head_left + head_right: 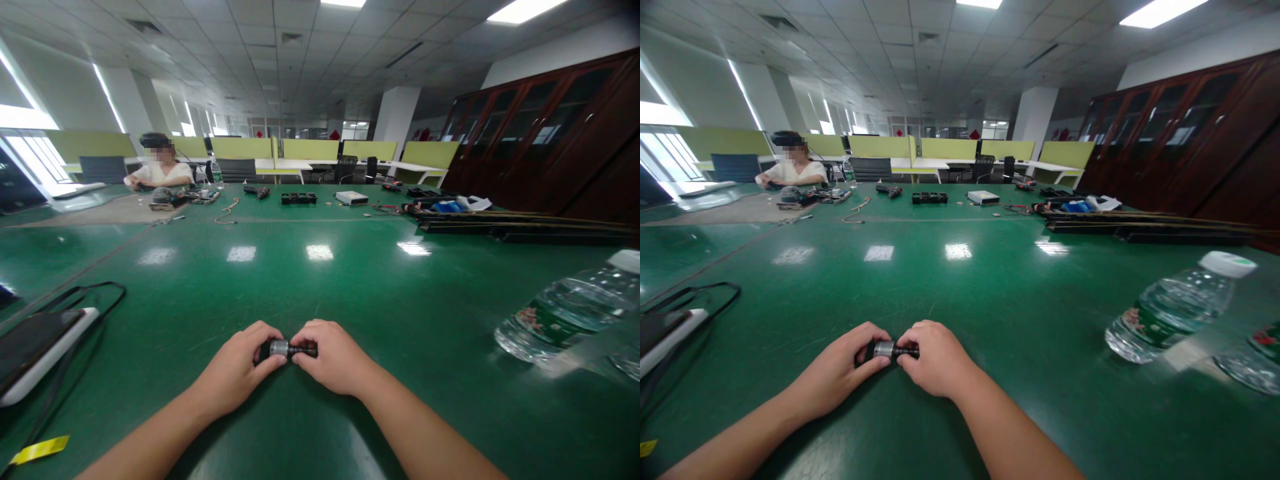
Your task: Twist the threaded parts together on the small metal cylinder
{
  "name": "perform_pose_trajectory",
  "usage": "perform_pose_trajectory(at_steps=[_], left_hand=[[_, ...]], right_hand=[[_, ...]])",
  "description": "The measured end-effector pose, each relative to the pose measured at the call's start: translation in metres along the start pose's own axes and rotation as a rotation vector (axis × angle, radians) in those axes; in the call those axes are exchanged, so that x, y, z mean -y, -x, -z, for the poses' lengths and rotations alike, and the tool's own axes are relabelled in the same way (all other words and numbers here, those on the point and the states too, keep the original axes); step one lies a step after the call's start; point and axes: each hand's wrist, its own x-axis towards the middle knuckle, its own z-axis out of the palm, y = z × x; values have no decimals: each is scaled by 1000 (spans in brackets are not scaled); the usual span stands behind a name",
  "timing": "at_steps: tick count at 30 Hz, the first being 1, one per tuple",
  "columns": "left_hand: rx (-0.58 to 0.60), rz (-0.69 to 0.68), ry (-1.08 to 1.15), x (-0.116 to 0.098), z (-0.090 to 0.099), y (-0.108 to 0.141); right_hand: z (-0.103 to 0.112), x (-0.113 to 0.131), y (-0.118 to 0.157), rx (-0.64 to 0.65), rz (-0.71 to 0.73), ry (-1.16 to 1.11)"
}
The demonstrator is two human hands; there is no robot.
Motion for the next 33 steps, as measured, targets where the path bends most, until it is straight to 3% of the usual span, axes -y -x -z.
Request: perform_pose_trajectory(at_steps=[33], left_hand=[[5, -12, 2, -2, 2, 1]], right_hand=[[7, -1, 2, 23, 19, 52]])
